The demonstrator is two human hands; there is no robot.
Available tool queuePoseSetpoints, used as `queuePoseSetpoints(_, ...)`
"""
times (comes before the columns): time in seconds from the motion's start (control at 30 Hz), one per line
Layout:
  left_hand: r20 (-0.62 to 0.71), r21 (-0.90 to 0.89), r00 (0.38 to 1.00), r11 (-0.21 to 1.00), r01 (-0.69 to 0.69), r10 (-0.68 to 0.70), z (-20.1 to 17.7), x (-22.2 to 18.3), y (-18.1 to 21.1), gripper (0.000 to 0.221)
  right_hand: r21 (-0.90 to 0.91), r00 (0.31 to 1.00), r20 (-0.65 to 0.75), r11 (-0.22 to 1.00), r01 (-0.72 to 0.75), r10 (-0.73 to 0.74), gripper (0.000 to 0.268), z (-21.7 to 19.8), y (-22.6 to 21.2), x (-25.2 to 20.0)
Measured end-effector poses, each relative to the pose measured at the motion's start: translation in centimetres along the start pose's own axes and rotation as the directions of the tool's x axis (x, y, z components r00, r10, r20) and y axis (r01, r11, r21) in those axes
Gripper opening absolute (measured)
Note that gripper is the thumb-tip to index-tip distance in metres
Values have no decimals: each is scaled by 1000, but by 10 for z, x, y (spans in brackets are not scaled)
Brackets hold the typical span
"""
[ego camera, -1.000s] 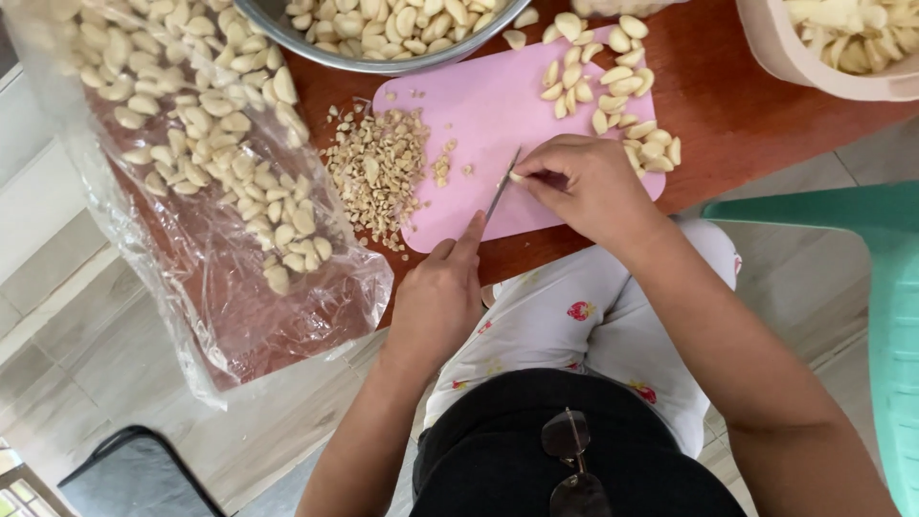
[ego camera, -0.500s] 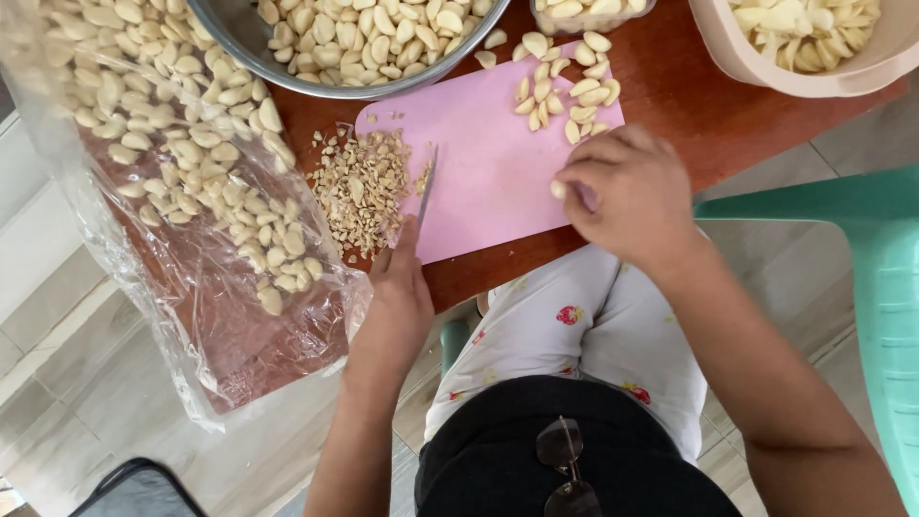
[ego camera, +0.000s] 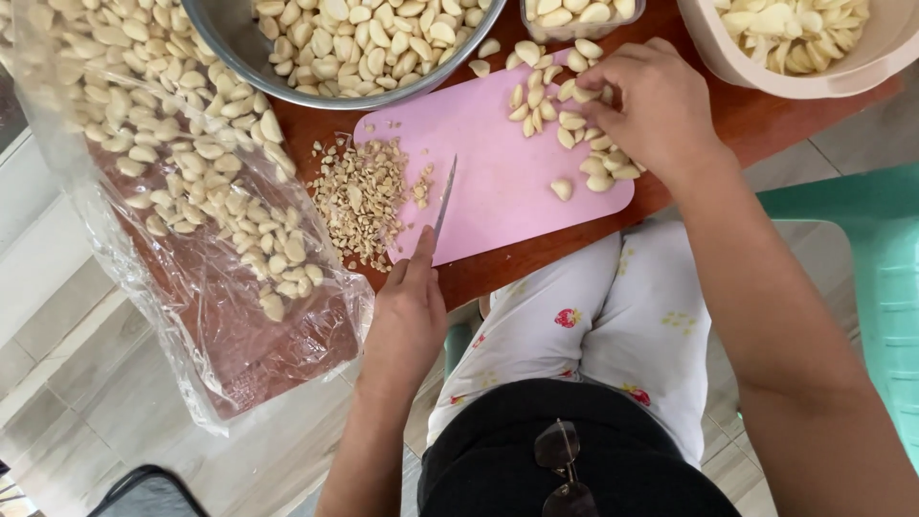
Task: A person is cleaning and trimming peeled garlic cloves using a small knife on a pink cutting board.
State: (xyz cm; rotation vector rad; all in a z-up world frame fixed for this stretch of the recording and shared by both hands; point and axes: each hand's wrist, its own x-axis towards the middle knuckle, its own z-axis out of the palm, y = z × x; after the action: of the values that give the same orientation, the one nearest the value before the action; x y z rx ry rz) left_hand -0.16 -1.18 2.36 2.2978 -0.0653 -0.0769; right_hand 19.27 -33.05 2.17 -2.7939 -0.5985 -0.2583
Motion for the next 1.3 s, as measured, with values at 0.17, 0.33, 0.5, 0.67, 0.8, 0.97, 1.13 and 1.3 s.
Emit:
queuePoseSetpoints(0.17, -17, 57, 998, 996, -65, 66, 3, 0, -2, 54, 560, 992, 70, 819, -123, 102, 19, -33, -49, -6)
queuePoseSetpoints(0.33, -79, 283, 991, 956, -79, 105, 18, -1, -2, 52, 602, 983, 96, 796, 67, -155, 17, -6, -94, -18)
queuePoseSetpoints(0.5, -46, 327, 996, 943, -61, 81, 21, -3, 1, 54, 419, 952, 146, 889, 186, -268, 11, 6, -103, -19)
queuePoseSetpoints(0.67, 7, 328, 997, 942, -72, 73, 25, -2, -2, 55, 352, 951, 166, 917, 190, -261, 14, 11, -101, -22)
queuePoseSetpoints(0.8, 16, 358, 997, 931, -72, 71, 22, -2, -1, 55, 343, 952, 170, 921, 183, -253, 13, 9, -103, -20)
queuePoseSetpoints(0.97, 19, 489, 993, 865, -114, 120, 17, -1, 4, 60, 357, 949, 143, 909, 216, -282, 8, 14, -99, -21)
queuePoseSetpoints(1.13, 15, 492, 989, 860, -133, 144, 25, 6, -2, 60, 341, 958, 102, 914, 218, -266, 7, 18, -102, -26)
queuePoseSetpoints(1.3, 32, 369, 991, 920, -135, 133, 23, 9, -18, 57, 103, 962, -25, 956, 274, -273, 16, 24, -101, -44)
